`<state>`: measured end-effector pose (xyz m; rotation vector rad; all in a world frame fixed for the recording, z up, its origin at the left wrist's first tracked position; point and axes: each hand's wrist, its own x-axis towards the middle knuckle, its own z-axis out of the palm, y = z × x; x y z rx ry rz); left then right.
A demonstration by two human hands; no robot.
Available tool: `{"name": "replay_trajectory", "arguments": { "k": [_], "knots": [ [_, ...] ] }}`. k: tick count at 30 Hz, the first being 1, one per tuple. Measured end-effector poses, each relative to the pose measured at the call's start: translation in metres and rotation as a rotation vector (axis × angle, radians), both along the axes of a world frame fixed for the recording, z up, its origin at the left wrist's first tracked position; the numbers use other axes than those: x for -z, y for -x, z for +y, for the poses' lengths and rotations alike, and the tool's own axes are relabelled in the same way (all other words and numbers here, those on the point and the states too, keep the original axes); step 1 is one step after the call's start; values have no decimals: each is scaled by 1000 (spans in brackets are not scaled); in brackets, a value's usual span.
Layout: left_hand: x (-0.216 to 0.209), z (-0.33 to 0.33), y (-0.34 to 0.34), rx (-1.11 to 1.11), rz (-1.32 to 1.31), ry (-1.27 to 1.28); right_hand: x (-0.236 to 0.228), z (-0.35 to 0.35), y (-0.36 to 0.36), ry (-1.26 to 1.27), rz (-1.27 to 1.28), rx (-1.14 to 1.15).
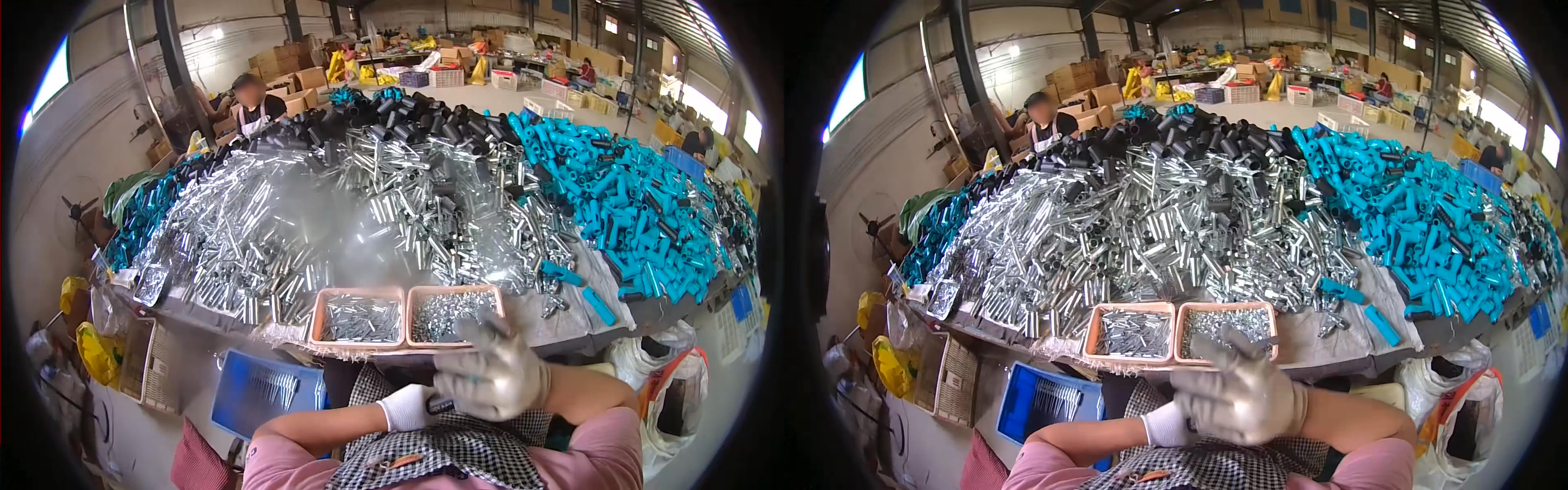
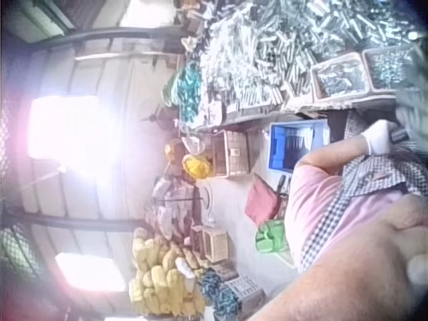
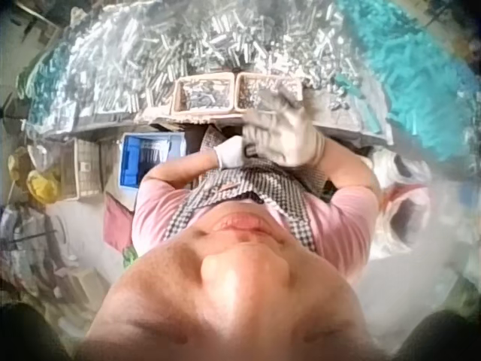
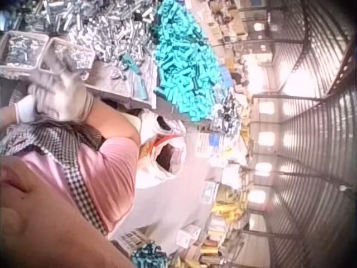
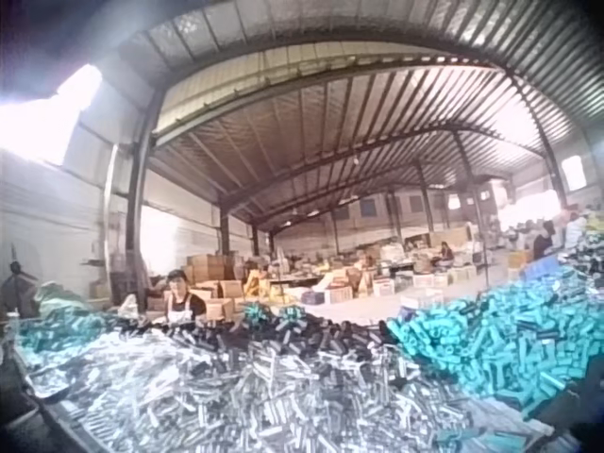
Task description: Assembling small metal inserts into teal plastic housings at an industrial workstation.
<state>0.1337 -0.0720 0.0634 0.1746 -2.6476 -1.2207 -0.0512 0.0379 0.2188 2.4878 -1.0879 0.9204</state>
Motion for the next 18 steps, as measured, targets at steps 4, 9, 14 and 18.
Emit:
{"name": "replay_trajectory", "arguments": {
  "k": [4,9,14,18],
  "knots": [
    [-34,-25,-6,141,-493,-248,41,-7,26,-242,455,182],
    [-27,-24,-9,293,-565,-49,87,18,26,-463,382,-48],
    [-43,-47,-3,-46,-42,815,106,32,19,-912,-653,170],
    [-92,-71,27,-701,329,1103,110,36,-12,-909,-1272,6]
  ]
}}
